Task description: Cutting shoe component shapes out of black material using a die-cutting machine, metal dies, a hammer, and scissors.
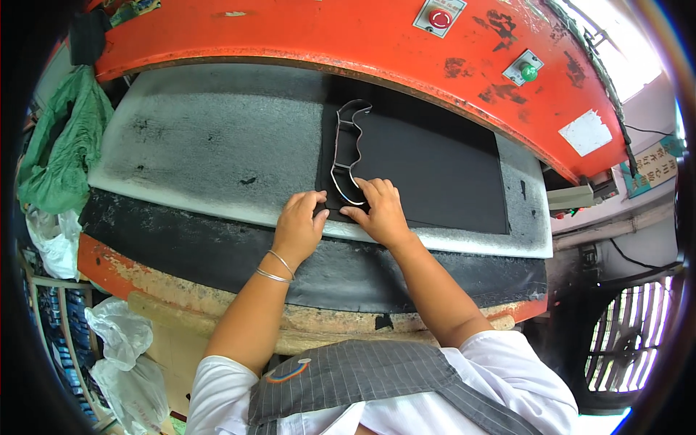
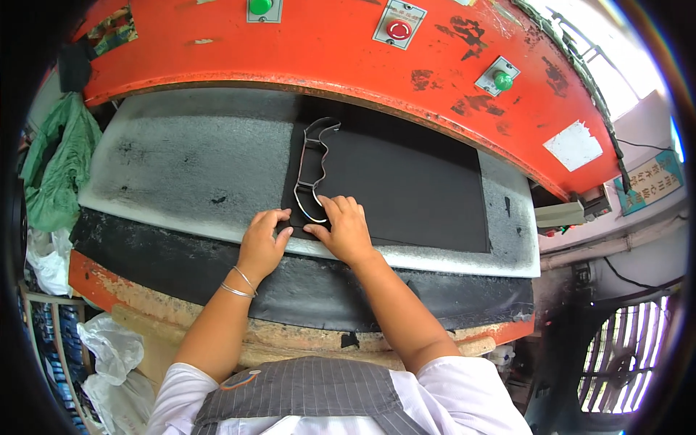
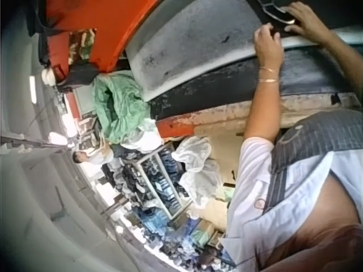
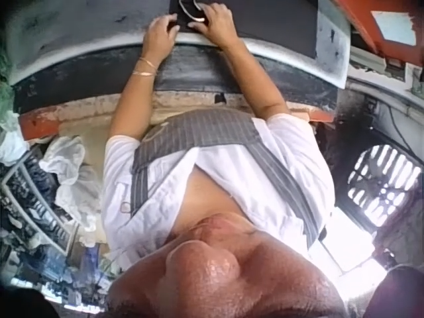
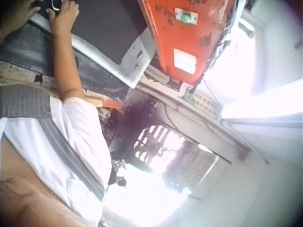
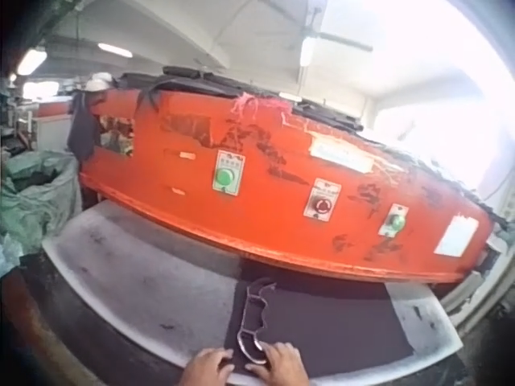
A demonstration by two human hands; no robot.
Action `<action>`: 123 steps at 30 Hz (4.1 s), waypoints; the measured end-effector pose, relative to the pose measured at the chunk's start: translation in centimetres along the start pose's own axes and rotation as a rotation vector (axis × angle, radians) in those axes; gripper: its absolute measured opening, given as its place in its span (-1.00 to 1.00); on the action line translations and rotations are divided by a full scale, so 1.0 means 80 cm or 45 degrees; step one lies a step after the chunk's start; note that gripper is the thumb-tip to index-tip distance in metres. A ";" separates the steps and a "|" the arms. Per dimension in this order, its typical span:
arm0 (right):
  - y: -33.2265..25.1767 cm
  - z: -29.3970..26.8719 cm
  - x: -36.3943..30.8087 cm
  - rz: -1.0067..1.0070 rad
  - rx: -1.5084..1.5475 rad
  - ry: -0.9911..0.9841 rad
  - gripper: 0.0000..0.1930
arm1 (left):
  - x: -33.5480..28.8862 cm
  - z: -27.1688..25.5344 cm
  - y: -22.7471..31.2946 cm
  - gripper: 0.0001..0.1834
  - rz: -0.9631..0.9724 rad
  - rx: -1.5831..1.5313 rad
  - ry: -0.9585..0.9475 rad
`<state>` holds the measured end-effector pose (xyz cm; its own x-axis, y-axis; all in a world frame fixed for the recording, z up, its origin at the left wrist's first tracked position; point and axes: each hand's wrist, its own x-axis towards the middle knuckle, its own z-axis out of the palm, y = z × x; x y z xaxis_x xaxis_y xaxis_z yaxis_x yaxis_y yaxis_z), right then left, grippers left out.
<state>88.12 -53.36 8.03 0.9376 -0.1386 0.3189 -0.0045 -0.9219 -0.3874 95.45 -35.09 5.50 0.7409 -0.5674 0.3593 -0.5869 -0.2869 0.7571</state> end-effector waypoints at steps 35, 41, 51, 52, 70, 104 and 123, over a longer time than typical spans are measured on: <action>0.336 -0.234 -0.219 0.257 0.169 0.189 -0.70 | 0.082 0.235 0.230 -0.68 0.654 0.082 -0.568; 0.370 -0.249 -0.233 0.431 0.648 0.037 -0.31 | 0.117 0.320 0.276 -0.74 0.695 0.706 -0.973; 0.393 -0.249 -0.256 0.281 0.624 0.116 -0.25 | 0.148 0.327 0.288 -0.68 0.484 0.362 -1.083; 0.388 -0.246 -0.253 0.286 0.566 0.160 -0.23 | 0.145 0.334 0.282 -0.58 0.367 0.276 -0.943; 0.369 -0.230 -0.237 0.333 0.222 0.158 -0.51 | 0.109 0.384 0.239 -0.37 0.170 -0.051 -0.561; 0.366 -0.249 -0.224 0.715 0.738 0.618 -0.37 | 0.107 0.373 0.248 -0.30 0.384 0.153 -0.394; 0.323 -0.219 -0.196 0.770 -0.094 0.768 -0.93 | 0.104 0.386 0.239 -0.31 0.253 0.053 -0.484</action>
<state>67.19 -81.32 8.14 0.4214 -0.7637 0.4890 -0.4864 -0.6455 -0.5889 80.28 -69.14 6.08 0.4434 -0.8568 0.2633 -0.7247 -0.1699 0.6677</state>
